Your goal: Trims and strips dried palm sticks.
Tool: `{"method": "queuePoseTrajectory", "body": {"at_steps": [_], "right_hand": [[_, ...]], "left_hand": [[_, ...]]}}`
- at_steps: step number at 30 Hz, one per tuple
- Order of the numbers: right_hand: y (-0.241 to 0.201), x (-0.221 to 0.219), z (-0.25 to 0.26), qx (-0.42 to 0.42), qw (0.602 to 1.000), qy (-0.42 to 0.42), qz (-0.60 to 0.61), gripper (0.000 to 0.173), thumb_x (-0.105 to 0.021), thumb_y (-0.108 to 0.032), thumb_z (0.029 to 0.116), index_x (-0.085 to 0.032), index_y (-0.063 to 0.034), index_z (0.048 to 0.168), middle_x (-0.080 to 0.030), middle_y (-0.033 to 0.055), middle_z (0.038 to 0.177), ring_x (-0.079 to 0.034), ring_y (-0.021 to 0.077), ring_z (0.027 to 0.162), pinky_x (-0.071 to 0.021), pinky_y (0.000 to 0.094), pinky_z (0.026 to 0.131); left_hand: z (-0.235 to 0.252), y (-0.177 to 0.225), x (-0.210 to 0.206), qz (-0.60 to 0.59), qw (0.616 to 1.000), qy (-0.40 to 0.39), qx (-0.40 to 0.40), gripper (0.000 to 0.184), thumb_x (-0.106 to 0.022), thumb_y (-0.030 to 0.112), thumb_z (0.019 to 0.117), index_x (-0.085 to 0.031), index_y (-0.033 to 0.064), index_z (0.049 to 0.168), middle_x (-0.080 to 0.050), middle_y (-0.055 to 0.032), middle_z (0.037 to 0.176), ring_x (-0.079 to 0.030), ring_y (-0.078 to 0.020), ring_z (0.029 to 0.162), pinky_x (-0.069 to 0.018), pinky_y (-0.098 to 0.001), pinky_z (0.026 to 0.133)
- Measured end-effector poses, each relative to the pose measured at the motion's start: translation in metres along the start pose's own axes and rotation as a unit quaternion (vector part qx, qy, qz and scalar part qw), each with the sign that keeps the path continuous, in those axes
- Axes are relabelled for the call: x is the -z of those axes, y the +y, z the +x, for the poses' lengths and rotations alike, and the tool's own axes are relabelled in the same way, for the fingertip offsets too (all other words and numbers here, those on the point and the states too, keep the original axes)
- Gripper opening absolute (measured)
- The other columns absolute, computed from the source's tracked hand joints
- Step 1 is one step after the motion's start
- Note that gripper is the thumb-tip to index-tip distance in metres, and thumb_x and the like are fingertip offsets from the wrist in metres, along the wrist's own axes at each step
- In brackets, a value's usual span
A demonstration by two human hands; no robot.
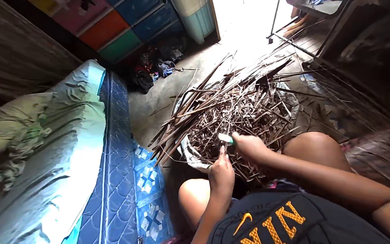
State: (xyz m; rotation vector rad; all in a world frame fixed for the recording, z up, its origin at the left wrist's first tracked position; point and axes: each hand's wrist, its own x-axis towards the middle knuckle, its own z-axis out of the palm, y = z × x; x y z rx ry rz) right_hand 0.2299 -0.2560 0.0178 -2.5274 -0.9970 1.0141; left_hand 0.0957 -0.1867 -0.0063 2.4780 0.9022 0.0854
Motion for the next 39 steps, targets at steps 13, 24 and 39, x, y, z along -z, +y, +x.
{"method": "queuePoseTrajectory", "body": {"at_steps": [13, 24, 39], "right_hand": [[0.017, -0.010, -0.016, 0.102, 0.994, 0.045, -0.022, 0.026, -0.043, -0.015, 0.1085, -0.053, 0.0027, 0.125, -0.067, 0.0269, 0.100, -0.069, 0.0481, 0.097, -0.0534, 0.0622, 0.078], [0.041, -0.010, -0.013, 0.135, 0.965, 0.029, 0.223, 0.032, -0.048, -0.024, 0.1065, -0.056, -0.0026, 0.129, -0.064, 0.0163, 0.094, -0.063, 0.0289, 0.083, -0.0516, 0.0490, 0.075], [0.018, -0.004, -0.022, 0.068, 0.992, -0.082, 0.072, 0.032, -0.048, -0.026, 0.1075, -0.056, -0.0015, 0.127, -0.067, 0.0259, 0.107, -0.067, 0.0451, 0.104, -0.0507, 0.0640, 0.085]], "left_hand": [[-0.002, -0.014, 0.016, -0.507, 0.842, -0.159, 0.090, 0.030, -0.037, 0.008, 0.1092, -0.059, -0.0070, 0.124, -0.053, 0.0028, 0.052, -0.041, 0.0012, 0.037, -0.0340, -0.0143, 0.036], [-0.010, -0.021, 0.008, -0.573, 0.790, -0.197, 0.096, 0.037, -0.033, 0.008, 0.1089, -0.057, -0.0077, 0.132, -0.054, 0.0020, 0.051, -0.042, 0.0014, 0.035, -0.0352, -0.0137, 0.035], [-0.008, -0.015, 0.001, -0.112, 0.986, -0.108, 0.067, 0.042, -0.043, 0.021, 0.1103, -0.055, 0.0032, 0.146, -0.071, -0.0146, 0.086, -0.068, -0.0246, 0.076, -0.0565, -0.0450, 0.078]]}}
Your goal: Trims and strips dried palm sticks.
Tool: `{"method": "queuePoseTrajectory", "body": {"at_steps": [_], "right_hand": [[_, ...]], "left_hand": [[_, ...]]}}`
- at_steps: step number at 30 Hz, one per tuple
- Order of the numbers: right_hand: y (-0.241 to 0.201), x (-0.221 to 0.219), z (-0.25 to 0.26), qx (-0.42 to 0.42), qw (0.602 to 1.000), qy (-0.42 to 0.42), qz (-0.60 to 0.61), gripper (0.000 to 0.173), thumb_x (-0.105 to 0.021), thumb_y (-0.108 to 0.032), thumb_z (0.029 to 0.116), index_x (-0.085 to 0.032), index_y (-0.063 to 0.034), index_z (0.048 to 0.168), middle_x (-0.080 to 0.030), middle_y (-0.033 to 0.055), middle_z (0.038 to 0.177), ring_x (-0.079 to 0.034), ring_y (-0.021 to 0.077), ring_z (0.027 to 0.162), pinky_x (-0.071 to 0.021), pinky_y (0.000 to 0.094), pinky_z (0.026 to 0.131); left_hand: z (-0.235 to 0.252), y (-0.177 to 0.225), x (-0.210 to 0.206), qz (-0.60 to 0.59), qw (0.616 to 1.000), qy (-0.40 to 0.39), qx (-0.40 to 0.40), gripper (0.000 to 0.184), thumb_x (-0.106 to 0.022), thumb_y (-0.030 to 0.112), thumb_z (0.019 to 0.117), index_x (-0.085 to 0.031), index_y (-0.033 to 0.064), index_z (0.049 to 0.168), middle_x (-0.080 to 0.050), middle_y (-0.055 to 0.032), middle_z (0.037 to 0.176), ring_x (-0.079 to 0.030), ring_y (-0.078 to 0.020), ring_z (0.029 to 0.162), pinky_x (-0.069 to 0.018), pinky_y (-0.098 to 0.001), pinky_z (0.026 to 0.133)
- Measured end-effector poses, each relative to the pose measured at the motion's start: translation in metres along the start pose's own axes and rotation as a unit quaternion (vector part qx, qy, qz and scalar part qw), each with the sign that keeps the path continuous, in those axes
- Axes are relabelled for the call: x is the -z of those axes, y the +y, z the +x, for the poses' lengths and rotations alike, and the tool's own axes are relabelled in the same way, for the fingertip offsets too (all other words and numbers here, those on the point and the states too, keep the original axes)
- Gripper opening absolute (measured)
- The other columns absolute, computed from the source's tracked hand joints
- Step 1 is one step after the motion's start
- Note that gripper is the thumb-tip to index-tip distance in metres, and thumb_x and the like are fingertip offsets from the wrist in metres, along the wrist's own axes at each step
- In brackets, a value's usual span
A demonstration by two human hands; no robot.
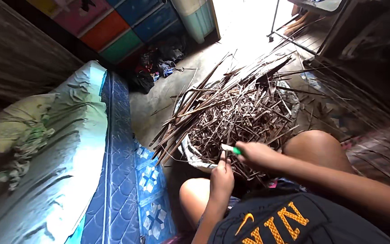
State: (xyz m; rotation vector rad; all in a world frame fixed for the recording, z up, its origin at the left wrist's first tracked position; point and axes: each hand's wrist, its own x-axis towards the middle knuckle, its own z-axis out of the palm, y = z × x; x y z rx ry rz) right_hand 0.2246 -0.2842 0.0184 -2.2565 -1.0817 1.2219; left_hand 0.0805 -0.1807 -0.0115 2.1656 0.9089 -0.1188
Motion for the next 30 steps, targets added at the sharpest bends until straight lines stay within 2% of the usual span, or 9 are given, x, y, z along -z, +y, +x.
{"method": "queuePoseTrajectory", "body": {"at_steps": [2, 3, 6, 10, 17, 19, 21, 23, 30], "right_hand": [[-0.013, -0.022, -0.011, -0.009, 0.998, -0.034, -0.046, 0.032, -0.045, -0.027, 0.1093, -0.053, -0.0008, 0.127, -0.067, 0.0268, 0.110, -0.067, 0.0468, 0.108, -0.0518, 0.0641, 0.085], [-0.015, -0.030, -0.012, -0.014, 0.998, -0.019, -0.057, 0.031, -0.043, -0.025, 0.1098, -0.051, -0.0002, 0.126, -0.067, 0.0264, 0.109, -0.068, 0.0463, 0.107, -0.0530, 0.0624, 0.084], [-0.010, -0.036, -0.001, -0.045, 0.994, 0.054, -0.083, 0.029, -0.039, -0.020, 0.1100, -0.051, 0.0008, 0.127, -0.067, 0.0255, 0.106, -0.069, 0.0456, 0.102, -0.0553, 0.0597, 0.079], [-0.005, -0.017, 0.020, -0.096, 0.988, 0.098, -0.076, 0.030, -0.038, -0.016, 0.1094, -0.050, 0.0010, 0.131, -0.067, 0.0251, 0.110, -0.069, 0.0447, 0.106, -0.0551, 0.0595, 0.082], [0.017, 0.022, 0.040, -0.145, 0.982, 0.116, -0.017, 0.035, -0.045, -0.023, 0.1082, -0.053, 0.0012, 0.133, -0.066, 0.0274, 0.121, -0.065, 0.0455, 0.117, -0.0506, 0.0640, 0.091], [0.003, 0.006, 0.020, -0.089, 0.994, 0.057, -0.011, 0.036, -0.045, -0.025, 0.1087, -0.056, 0.0010, 0.130, -0.066, 0.0279, 0.120, -0.065, 0.0464, 0.115, -0.0503, 0.0654, 0.091], [-0.009, -0.012, 0.006, -0.051, 0.998, -0.002, -0.020, 0.034, -0.044, -0.026, 0.1095, -0.054, -0.0018, 0.132, -0.067, 0.0264, 0.117, -0.066, 0.0456, 0.113, -0.0510, 0.0642, 0.090], [-0.014, -0.023, 0.002, -0.042, 0.998, -0.010, -0.041, 0.032, -0.043, -0.024, 0.1096, -0.053, -0.0014, 0.129, -0.067, 0.0254, 0.114, -0.067, 0.0450, 0.111, -0.0521, 0.0624, 0.087], [0.010, 0.006, 0.039, -0.127, 0.981, 0.132, -0.059, 0.029, -0.042, -0.015, 0.1079, -0.053, 0.0014, 0.129, -0.068, 0.0267, 0.113, -0.068, 0.0464, 0.108, -0.0534, 0.0629, 0.084]], "left_hand": [[0.003, 0.006, 0.002, 0.025, 1.000, 0.012, -0.002, 0.043, -0.042, 0.014, 0.1079, -0.054, 0.0016, 0.147, -0.073, -0.0196, 0.115, -0.071, -0.0303, 0.105, -0.0527, -0.0497, 0.098], [0.004, 0.009, 0.002, 0.033, 0.999, 0.013, -0.005, 0.042, -0.042, 0.014, 0.1085, -0.054, 0.0012, 0.147, -0.072, -0.0200, 0.117, -0.071, -0.0311, 0.106, -0.0525, -0.0500, 0.098], [0.004, 0.015, -0.004, 0.063, 0.998, 0.020, -0.002, 0.036, -0.042, 0.020, 0.1101, -0.066, -0.0026, 0.124, -0.072, -0.0207, 0.099, -0.071, -0.0331, 0.091, -0.0551, -0.0525, 0.086], [0.003, 0.019, -0.009, 0.071, 0.997, 0.008, -0.012, 0.044, -0.041, 0.023, 0.1115, -0.051, 0.0031, 0.150, -0.073, -0.0219, 0.110, -0.072, -0.0352, 0.099, -0.0538, -0.0535, 0.094], [0.003, 0.010, -0.009, 0.043, 0.999, 0.012, -0.020, 0.044, -0.040, 0.024, 0.1118, -0.051, 0.0073, 0.152, -0.074, -0.0184, 0.104, -0.071, -0.0273, 0.080, -0.0568, -0.0476, 0.082], [0.007, 0.010, -0.005, 0.036, 0.999, 0.012, -0.004, 0.042, -0.040, 0.023, 0.1118, -0.057, 0.0040, 0.145, -0.073, -0.0180, 0.112, -0.072, -0.0261, 0.082, -0.0571, -0.0467, 0.083], [0.010, 0.013, -0.002, 0.036, 0.999, 0.021, 0.006, 0.031, -0.043, 0.016, 0.1088, -0.066, -0.0026, 0.117, -0.070, -0.0176, 0.090, -0.069, -0.0285, 0.078, -0.0560, -0.0487, 0.078], [0.011, 0.015, -0.001, 0.041, 0.999, 0.020, 0.002, 0.030, -0.044, 0.014, 0.1075, -0.068, -0.0034, 0.110, -0.068, -0.0157, 0.083, -0.068, -0.0271, 0.075, -0.0564, -0.0468, 0.076], [0.002, 0.017, -0.006, 0.047, 0.998, 0.018, -0.024, 0.044, -0.040, 0.024, 0.1116, -0.050, 0.0091, 0.152, -0.074, -0.0173, 0.102, -0.070, -0.0265, 0.076, -0.0571, -0.0469, 0.078]]}}
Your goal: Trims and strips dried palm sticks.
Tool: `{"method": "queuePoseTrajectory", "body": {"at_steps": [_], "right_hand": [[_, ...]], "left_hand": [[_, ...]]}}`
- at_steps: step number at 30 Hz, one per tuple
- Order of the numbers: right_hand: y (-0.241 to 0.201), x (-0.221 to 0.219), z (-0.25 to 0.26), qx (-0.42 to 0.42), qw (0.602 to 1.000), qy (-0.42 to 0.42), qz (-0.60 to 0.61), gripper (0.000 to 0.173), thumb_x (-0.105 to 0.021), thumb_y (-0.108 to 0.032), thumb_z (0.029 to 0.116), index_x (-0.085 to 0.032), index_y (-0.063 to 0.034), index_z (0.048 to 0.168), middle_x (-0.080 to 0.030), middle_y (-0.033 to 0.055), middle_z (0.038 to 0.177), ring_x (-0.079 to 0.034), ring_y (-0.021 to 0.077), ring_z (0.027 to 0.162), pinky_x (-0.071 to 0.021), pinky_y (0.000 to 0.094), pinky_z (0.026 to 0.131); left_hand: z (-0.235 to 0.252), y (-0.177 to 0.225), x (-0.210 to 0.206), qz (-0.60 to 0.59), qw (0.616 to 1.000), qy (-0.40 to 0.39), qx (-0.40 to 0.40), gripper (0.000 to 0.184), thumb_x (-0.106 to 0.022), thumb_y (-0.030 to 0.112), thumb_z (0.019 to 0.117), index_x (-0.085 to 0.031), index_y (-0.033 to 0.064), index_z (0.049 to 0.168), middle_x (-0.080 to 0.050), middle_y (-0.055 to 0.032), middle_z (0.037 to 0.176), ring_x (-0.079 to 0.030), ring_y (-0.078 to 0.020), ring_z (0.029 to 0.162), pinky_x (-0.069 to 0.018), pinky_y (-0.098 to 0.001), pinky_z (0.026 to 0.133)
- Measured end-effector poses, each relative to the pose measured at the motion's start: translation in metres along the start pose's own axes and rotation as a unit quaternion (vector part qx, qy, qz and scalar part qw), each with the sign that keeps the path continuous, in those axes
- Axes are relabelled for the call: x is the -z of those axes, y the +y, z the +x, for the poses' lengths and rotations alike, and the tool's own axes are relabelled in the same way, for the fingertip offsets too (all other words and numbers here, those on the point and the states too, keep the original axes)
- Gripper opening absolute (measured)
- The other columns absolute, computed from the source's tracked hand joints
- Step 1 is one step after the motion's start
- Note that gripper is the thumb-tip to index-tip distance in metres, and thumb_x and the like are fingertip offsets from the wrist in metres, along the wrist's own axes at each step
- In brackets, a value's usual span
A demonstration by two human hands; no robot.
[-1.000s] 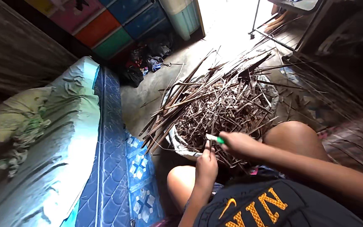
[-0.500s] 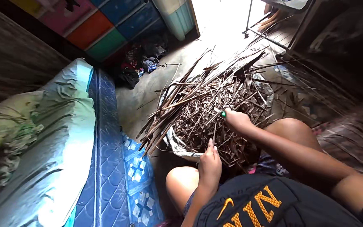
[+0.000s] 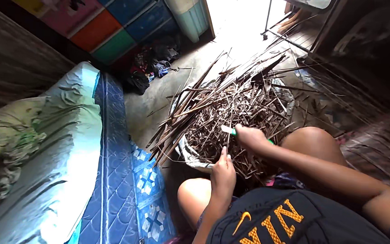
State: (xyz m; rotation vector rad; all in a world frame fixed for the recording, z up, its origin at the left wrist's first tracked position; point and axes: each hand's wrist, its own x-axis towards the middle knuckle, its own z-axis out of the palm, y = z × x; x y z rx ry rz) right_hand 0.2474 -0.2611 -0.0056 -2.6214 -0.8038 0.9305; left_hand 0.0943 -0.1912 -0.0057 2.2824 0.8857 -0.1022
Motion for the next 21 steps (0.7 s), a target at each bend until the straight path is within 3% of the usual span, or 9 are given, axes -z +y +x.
{"method": "queuePoseTrajectory", "body": {"at_steps": [3, 6, 8, 9, 10, 11, 14, 18, 21], "right_hand": [[0.020, 0.018, 0.025, -0.051, 0.998, 0.032, 0.034, 0.029, -0.047, -0.018, 0.1066, -0.057, -0.0020, 0.129, -0.069, 0.0255, 0.115, -0.067, 0.0458, 0.110, -0.0527, 0.0643, 0.085], [0.006, 0.022, -0.008, 0.022, 0.999, -0.027, 0.040, 0.032, -0.048, -0.021, 0.1074, -0.055, 0.0003, 0.130, -0.066, 0.0280, 0.116, -0.065, 0.0474, 0.113, -0.0504, 0.0648, 0.089], [-0.002, 0.004, -0.037, 0.097, 0.993, -0.067, 0.019, 0.031, -0.048, -0.023, 0.1076, -0.054, 0.0015, 0.126, -0.067, 0.0286, 0.110, -0.066, 0.0486, 0.107, -0.0509, 0.0648, 0.085], [-0.003, -0.005, -0.046, 0.128, 0.989, -0.072, 0.011, 0.031, -0.047, -0.023, 0.1082, -0.054, 0.0021, 0.124, -0.067, 0.0281, 0.106, -0.067, 0.0485, 0.104, -0.0515, 0.0640, 0.083], [-0.001, -0.011, -0.051, 0.148, 0.987, -0.062, 0.002, 0.031, -0.045, -0.024, 0.1090, -0.054, 0.0022, 0.122, -0.067, 0.0270, 0.103, -0.068, 0.0474, 0.101, -0.0523, 0.0622, 0.081], [0.002, -0.014, -0.052, 0.157, 0.987, -0.042, -0.006, 0.031, -0.045, -0.025, 0.1094, -0.054, 0.0026, 0.120, -0.068, 0.0265, 0.100, -0.069, 0.0470, 0.098, -0.0532, 0.0612, 0.079], [0.011, -0.001, -0.041, 0.118, 0.993, 0.012, -0.013, 0.032, -0.045, -0.024, 0.1094, -0.054, 0.0040, 0.122, -0.067, 0.0280, 0.103, -0.069, 0.0486, 0.099, -0.0534, 0.0624, 0.080], [0.031, 0.024, 0.002, -0.001, 0.998, 0.058, 0.034, 0.029, -0.047, -0.021, 0.1081, -0.057, -0.0004, 0.126, -0.069, 0.0280, 0.110, -0.067, 0.0488, 0.107, -0.0513, 0.0658, 0.085], [0.040, 0.033, 0.005, 0.015, 0.992, 0.065, 0.110, 0.026, -0.047, -0.021, 0.1083, -0.058, -0.0011, 0.120, -0.067, 0.0253, 0.103, -0.067, 0.0439, 0.101, -0.0513, 0.0625, 0.083]], "left_hand": [[-0.004, -0.003, -0.002, -0.003, 1.000, 0.000, -0.004, 0.044, -0.040, 0.024, 0.1116, -0.051, 0.0105, 0.152, -0.073, -0.0150, 0.092, -0.066, -0.0232, 0.068, -0.0569, -0.0441, 0.073], [0.000, -0.007, 0.002, -0.042, 0.999, -0.011, 0.007, 0.042, -0.039, 0.022, 0.1119, -0.053, 0.0061, 0.149, -0.070, -0.0138, 0.086, -0.064, -0.0210, 0.064, -0.0565, -0.0413, 0.071], [0.003, -0.010, 0.003, -0.142, 0.990, -0.023, 0.001, 0.034, -0.041, 0.017, 0.1103, -0.063, -0.0022, 0.128, -0.059, -0.0050, 0.065, -0.055, -0.0129, 0.052, -0.0520, -0.0322, 0.059], [0.004, -0.010, 0.004, -0.206, 0.978, -0.039, 0.002, 0.025, -0.040, 0.014, 0.1095, -0.060, -0.0015, 0.107, -0.054, 0.0009, 0.057, -0.049, -0.0066, 0.046, -0.0454, -0.0248, 0.050], [0.003, -0.010, 0.006, -0.270, 0.961, -0.060, 0.004, 0.024, -0.039, 0.012, 0.1096, -0.056, -0.0006, 0.099, -0.051, 0.0041, 0.053, -0.045, -0.0022, 0.041, -0.0402, -0.0193, 0.044], [0.002, -0.009, 0.006, -0.321, 0.944, -0.077, 0.004, 0.023, -0.038, 0.011, 0.1095, -0.056, -0.0012, 0.101, -0.050, 0.0052, 0.051, -0.043, -0.0003, 0.039, -0.0376, -0.0168, 0.041], [-0.009, -0.007, 0.007, -0.391, 0.913, -0.113, -0.001, 0.038, -0.038, 0.010, 0.1091, -0.052, -0.0081, 0.140, -0.047, 0.0053, 0.054, -0.041, -0.0004, 0.040, -0.0386, -0.0169, 0.040], [-0.017, -0.006, 0.006, -0.408, 0.903, -0.133, -0.015, 0.040, -0.037, 0.009, 0.1080, -0.054, -0.0050, 0.141, -0.047, 0.0062, 0.053, -0.040, 0.0004, 0.038, -0.0377, -0.0168, 0.038], [-0.017, -0.009, 0.006, -0.415, 0.901, -0.128, -0.011, 0.039, -0.037, 0.009, 0.1086, -0.055, -0.0048, 0.141, -0.047, 0.0052, 0.053, -0.040, -0.0005, 0.038, -0.0366, -0.0171, 0.038]]}}
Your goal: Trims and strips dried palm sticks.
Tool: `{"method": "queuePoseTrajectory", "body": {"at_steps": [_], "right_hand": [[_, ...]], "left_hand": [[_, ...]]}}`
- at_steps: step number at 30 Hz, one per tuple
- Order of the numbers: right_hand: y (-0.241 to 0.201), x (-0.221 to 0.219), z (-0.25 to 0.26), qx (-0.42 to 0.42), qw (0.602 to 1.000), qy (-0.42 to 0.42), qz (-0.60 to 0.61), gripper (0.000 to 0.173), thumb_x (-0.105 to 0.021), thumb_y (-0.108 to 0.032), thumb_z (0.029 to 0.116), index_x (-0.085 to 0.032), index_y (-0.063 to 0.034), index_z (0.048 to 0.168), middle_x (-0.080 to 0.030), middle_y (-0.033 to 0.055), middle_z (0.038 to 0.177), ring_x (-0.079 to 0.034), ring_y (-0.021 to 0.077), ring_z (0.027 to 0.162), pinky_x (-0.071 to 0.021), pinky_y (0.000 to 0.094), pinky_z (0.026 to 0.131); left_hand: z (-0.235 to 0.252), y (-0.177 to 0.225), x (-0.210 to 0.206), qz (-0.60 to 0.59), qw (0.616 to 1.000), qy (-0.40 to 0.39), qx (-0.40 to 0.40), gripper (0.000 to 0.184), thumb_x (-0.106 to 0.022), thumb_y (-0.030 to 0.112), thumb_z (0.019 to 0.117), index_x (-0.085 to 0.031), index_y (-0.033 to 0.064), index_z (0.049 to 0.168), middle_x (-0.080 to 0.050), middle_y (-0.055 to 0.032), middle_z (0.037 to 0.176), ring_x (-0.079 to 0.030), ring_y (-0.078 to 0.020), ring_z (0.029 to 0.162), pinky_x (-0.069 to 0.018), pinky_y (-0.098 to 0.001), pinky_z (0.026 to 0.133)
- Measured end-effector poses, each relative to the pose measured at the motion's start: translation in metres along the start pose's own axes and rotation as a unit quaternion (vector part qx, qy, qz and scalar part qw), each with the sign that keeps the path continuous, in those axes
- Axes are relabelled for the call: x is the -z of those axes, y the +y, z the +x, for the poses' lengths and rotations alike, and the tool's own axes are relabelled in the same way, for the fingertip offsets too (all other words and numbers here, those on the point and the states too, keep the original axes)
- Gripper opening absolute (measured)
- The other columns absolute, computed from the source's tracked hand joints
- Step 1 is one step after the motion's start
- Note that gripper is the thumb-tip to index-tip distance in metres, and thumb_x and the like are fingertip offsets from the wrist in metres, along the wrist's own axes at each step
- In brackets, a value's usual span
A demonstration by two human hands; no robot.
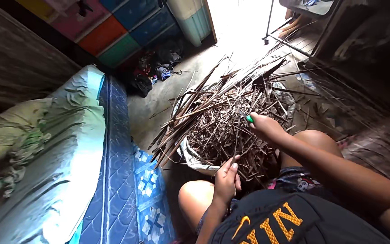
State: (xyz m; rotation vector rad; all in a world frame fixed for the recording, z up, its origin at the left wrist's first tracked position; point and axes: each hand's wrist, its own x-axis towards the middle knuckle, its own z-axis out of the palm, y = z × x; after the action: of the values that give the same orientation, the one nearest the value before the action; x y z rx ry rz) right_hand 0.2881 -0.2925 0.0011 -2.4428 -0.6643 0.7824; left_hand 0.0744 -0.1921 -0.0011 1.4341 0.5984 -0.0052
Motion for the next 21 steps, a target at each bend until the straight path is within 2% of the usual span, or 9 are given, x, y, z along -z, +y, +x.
{"method": "queuePoseTrajectory", "body": {"at_steps": [1, 4, 7, 9, 12, 15, 18, 19, 21], "right_hand": [[0.000, -0.003, -0.006, 0.031, 0.998, -0.012, 0.056, 0.026, -0.046, -0.020, 0.1086, -0.059, 0.0000, 0.119, -0.065, 0.0228, 0.097, -0.066, 0.0389, 0.093, -0.0507, 0.0575, 0.080], [-0.003, -0.026, -0.028, 0.095, 0.954, -0.082, 0.271, 0.024, -0.048, -0.024, 0.1088, -0.059, -0.0041, 0.117, -0.052, 0.0037, 0.083, -0.050, 0.0114, 0.065, -0.0442, 0.0301, 0.061], [-0.010, -0.037, -0.033, 0.066, 0.924, -0.099, 0.364, 0.013, -0.056, -0.018, 0.1049, -0.059, -0.0052, 0.108, -0.050, 0.0002, 0.076, -0.046, 0.0073, 0.058, -0.0415, 0.0253, 0.055], [-0.005, -0.036, -0.017, 0.041, 0.929, -0.053, 0.365, 0.015, -0.054, -0.018, 0.1062, -0.061, -0.0043, 0.107, -0.049, 0.0002, 0.073, -0.044, 0.0078, 0.056, -0.0403, 0.0260, 0.053], [0.009, -0.029, 0.010, 0.043, 0.965, 0.024, 0.257, 0.024, -0.050, -0.022, 0.1093, -0.062, -0.0015, 0.109, -0.056, 0.0095, 0.083, -0.053, 0.0193, 0.073, -0.0448, 0.0405, 0.070], [-0.004, -0.027, -0.014, 0.104, 0.988, -0.079, 0.085, 0.027, -0.048, -0.018, 0.1066, -0.059, 0.0011, 0.122, -0.065, 0.0228, 0.101, -0.065, 0.0372, 0.094, -0.0507, 0.0572, 0.083], [-0.031, -0.039, -0.060, 0.122, 0.968, -0.207, -0.073, 0.030, -0.047, -0.023, 0.1088, -0.055, 0.0002, 0.126, -0.067, 0.0278, 0.107, -0.067, 0.0479, 0.104, -0.0510, 0.0653, 0.085], [-0.036, -0.045, -0.070, 0.118, 0.963, -0.223, -0.098, 0.031, -0.044, -0.023, 0.1100, -0.054, 0.0004, 0.126, -0.067, 0.0277, 0.108, -0.067, 0.0478, 0.106, -0.0515, 0.0645, 0.085], [-0.041, -0.054, -0.079, 0.100, 0.965, -0.216, -0.114, 0.029, -0.041, -0.022, 0.1105, -0.052, 0.0007, 0.126, -0.067, 0.0266, 0.109, -0.068, 0.0460, 0.107, -0.0531, 0.0615, 0.084]], "left_hand": [[0.000, -0.001, 0.002, -0.001, 1.000, 0.001, 0.003, 0.039, -0.036, 0.010, 0.1089, -0.054, -0.0047, 0.141, -0.047, 0.0047, 0.054, -0.040, -0.0005, 0.038, -0.0368, -0.0169, 0.038], [0.002, -0.001, 0.002, -0.006, 1.000, -0.005, 0.019, 0.039, -0.036, 0.012, 0.1098, -0.053, -0.0052, 0.141, -0.049, 0.0032, 0.053, -0.041, -0.0009, 0.038, -0.0363, -0.0167, 0.037], [0.004, -0.001, -0.004, 0.019, 0.999, -0.016, 0.022, 0.039, -0.042, 0.012, 0.1081, -0.048, -0.0063, 0.143, -0.054, 0.0022, 0.054, -0.043, -0.0009, 0.039, -0.0359, -0.0169, 0.037], [0.005, -0.002, -0.006, 0.062, 0.997, -0.020, 0.028, 0.046, -0.047, 0.013, 0.1067, -0.044, -0.0034, 0.150, -0.056, 0.0013, 0.058, -0.045, -0.0030, 0.042, -0.0382, -0.0194, 0.040], [0.005, -0.008, -0.004, 0.139, 0.990, 0.009, 0.015, 0.045, -0.049, 0.016, 0.1079, -0.048, -0.0017, 0.149, -0.058, 0.0021, 0.059, -0.047, -0.0031, 0.045, -0.0426, -0.0207, 0.046], [0.008, -0.007, -0.001, 0.278, 0.957, 0.085, 0.004, 0.042, -0.045, 0.022, 0.1102, -0.056, 0.0018, 0.145, -0.060, -0.0002, 0.061, -0.054, -0.0089, 0.052, -0.0513, -0.0293, 0.059], [0.014, -0.006, 0.003, 0.352, 0.925, 0.146, 0.008, 0.034, -0.044, 0.016, 0.1074, -0.065, 0.0001, 0.129, -0.070, -0.0137, 0.084, -0.068, -0.0239, 0.074, -0.0565, -0.0452, 0.077], [0.016, -0.005, 0.004, 0.355, 0.923, 0.150, 0.005, 0.039, -0.043, 0.014, 0.1072, -0.060, 0.0008, 0.140, -0.073, -0.0178, 0.097, -0.071, -0.0276, 0.085, -0.0558, -0.0478, 0.086], [0.018, -0.004, 0.004, 0.361, 0.920, 0.152, 0.002, 0.042, -0.042, 0.014, 0.1084, -0.055, 0.0029, 0.147, -0.073, -0.0186, 0.102, -0.071, -0.0282, 0.088, -0.0554, -0.0475, 0.088]]}}
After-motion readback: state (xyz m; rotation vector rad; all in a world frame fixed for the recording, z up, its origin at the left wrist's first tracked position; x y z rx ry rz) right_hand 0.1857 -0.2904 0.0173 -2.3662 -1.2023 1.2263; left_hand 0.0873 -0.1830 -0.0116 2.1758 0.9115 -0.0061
